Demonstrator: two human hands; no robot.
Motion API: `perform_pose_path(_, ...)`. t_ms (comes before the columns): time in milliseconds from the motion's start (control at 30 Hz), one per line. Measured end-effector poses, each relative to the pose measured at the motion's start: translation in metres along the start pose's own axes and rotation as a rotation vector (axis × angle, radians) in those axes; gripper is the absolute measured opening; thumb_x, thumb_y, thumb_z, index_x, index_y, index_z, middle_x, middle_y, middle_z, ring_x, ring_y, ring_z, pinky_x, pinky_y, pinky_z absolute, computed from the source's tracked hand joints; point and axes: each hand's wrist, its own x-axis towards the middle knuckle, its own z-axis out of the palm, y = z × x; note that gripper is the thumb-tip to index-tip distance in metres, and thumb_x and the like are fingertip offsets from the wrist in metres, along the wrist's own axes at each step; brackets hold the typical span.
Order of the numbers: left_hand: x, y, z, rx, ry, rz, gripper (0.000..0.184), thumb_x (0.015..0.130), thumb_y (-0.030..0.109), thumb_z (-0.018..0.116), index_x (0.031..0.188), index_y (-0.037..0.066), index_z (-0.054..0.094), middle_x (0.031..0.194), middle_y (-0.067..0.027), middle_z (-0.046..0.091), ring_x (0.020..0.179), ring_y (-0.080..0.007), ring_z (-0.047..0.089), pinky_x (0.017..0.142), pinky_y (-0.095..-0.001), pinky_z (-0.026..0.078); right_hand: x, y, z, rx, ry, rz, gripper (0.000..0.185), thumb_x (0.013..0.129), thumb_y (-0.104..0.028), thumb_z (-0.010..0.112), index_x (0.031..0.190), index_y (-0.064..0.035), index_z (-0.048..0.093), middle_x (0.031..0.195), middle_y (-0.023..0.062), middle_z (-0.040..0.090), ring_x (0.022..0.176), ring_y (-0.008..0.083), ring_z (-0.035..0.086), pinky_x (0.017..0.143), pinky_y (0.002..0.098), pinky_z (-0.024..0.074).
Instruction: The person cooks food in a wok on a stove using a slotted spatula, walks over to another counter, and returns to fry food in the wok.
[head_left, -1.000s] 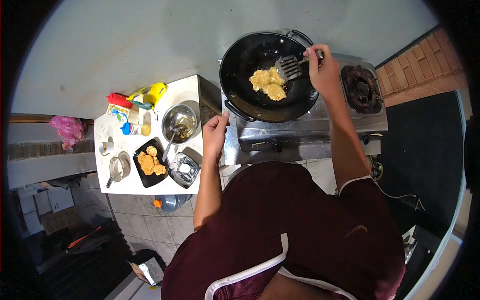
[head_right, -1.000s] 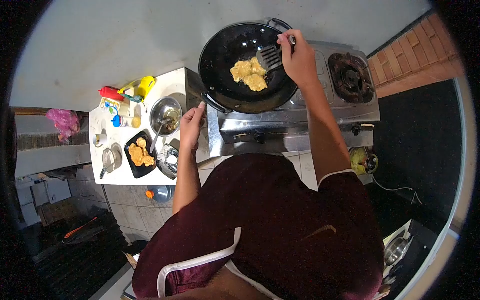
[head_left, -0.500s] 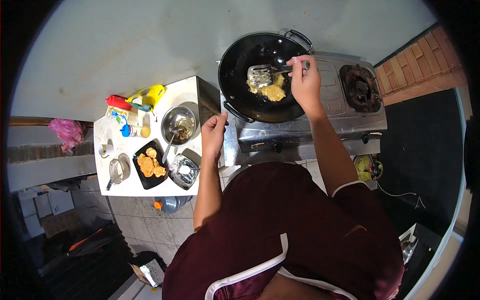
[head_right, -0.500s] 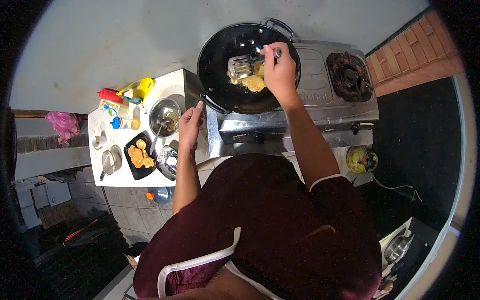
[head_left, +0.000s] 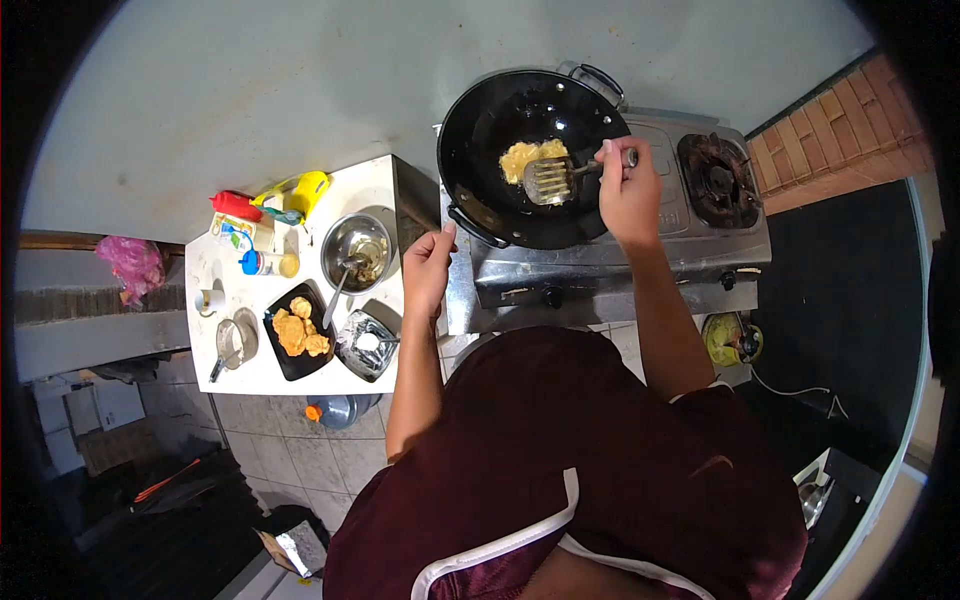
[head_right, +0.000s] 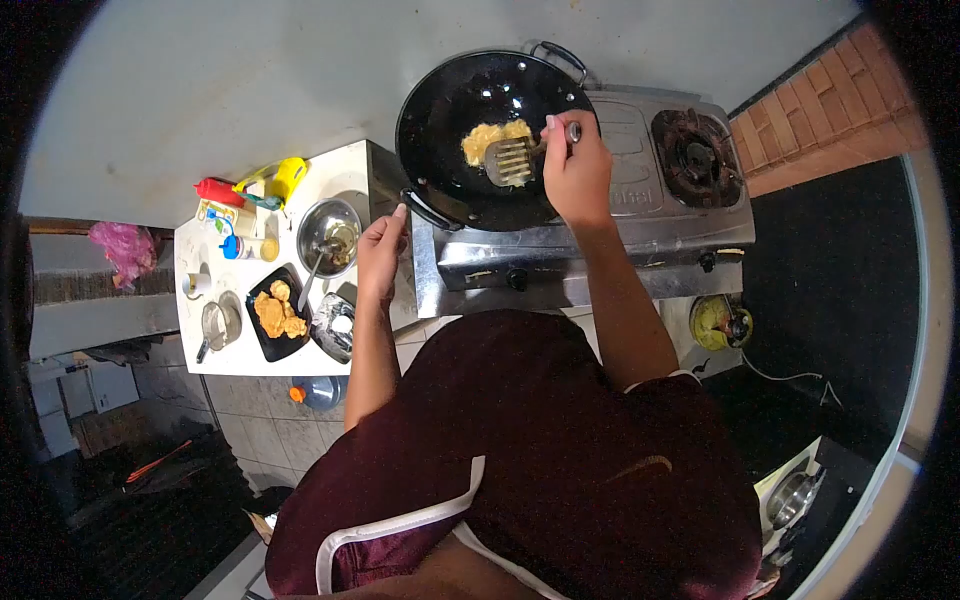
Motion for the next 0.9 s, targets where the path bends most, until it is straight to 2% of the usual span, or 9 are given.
perform_pose_path(267, 0.000, 0.000, 0.002, 0.018, -0.003, -0.004, 0.038, 0.088, 0.033, 0.061, 0.061, 0.008, 0.054, 0.054, 0.0079, 0.038, 0.052, -0.0029, 0.028, 0.048, -0.0214, 0.021, -0.007, 0.017, 0.007, -0.186, 0.080, -0.169, 0.012, 0.088, -0.014, 0.058, 0.091, -0.0029, 0.056, 0.076, 0.0165, 0.062, 0.069, 0.0333, 0.063, 0.059, 0.0362, 0.0488)
perform_pose_path(500, -0.002, 0.001, 0.000, 0.026, -0.009, -0.020, 0.036, 0.089, 0.031, 0.060, 0.062, 0.007, 0.054, 0.057, 0.0072, 0.040, 0.053, -0.0034, 0.030, 0.049, -0.0211, 0.022, 0.001, 0.019, 0.011, -0.202, 0.134, -0.168, 0.014, 0.088, -0.016, 0.058, 0.090, -0.0024, 0.055, 0.077, 0.0163, 0.062, 0.069, 0.0341, 0.062, 0.059, 0.0373, 0.0484)
perform_pose_path(600, -0.003, 0.000, 0.000, 0.021, -0.013, -0.018, 0.036, 0.089, 0.031, 0.060, 0.062, 0.007, 0.054, 0.058, 0.0072, 0.041, 0.054, -0.0034, 0.031, 0.049, -0.0214, 0.022, 0.003, 0.013, 0.010, -0.172, 0.099, -0.088, 0.014, 0.088, -0.016, 0.057, 0.090, -0.0023, 0.054, 0.077, 0.0161, 0.062, 0.070, 0.0344, 0.062, 0.061, 0.0377, 0.0483)
perform_pose_path(700, -0.002, -0.004, -0.001, 0.007, -0.008, -0.002, 0.037, 0.088, 0.032, 0.060, 0.062, 0.007, 0.054, 0.056, 0.0073, 0.039, 0.053, -0.0033, 0.030, 0.049, -0.0220, 0.022, 0.003, 0.012, 0.011, -0.191, 0.102, -0.113, 0.014, 0.088, -0.016, 0.057, 0.091, -0.0022, 0.054, 0.077, 0.0158, 0.062, 0.072, 0.0335, 0.062, 0.063, 0.0377, 0.0483)
perform_pose_path(767, -0.002, -0.006, -0.001, 0.006, -0.003, -0.002, 0.037, 0.089, 0.032, 0.060, 0.062, 0.007, 0.054, 0.056, 0.0073, 0.039, 0.053, -0.0033, 0.030, 0.049, -0.0220, 0.022, -0.001, 0.020, 0.016, -0.188, 0.011, -0.150, 0.014, 0.089, -0.015, 0.056, 0.091, -0.0020, 0.054, 0.078, 0.0152, 0.062, 0.073, 0.0326, 0.063, 0.064, 0.0371, 0.0484)
perform_pose_path(833, -0.002, -0.004, -0.002, -0.016, -0.020, -0.018, 0.037, 0.089, 0.032, 0.060, 0.062, 0.007, 0.054, 0.056, 0.0072, 0.039, 0.053, -0.0034, 0.031, 0.049, -0.0217, 0.022, 0.004, 0.017, 0.014, -0.196, 0.029, -0.175, 0.015, 0.090, -0.016, 0.054, 0.092, -0.0012, 0.053, 0.078, 0.0136, 0.063, 0.070, 0.0292, 0.064, 0.062, 0.0352, 0.0484)
perform_pose_path(900, -0.004, -0.001, -0.001, -0.006, -0.014, -0.012, 0.037, 0.088, 0.032, 0.060, 0.062, 0.007, 0.054, 0.056, 0.0073, 0.039, 0.053, -0.0034, 0.030, 0.049, -0.0216, 0.022, 0.011, 0.012, 0.011, -0.109, 0.093, 0.040, 0.015, 0.091, -0.016, 0.052, 0.092, -0.0010, 0.051, 0.076, 0.0119, 0.064, 0.066, 0.0248, 0.064, 0.060, 0.0330, 0.0481)
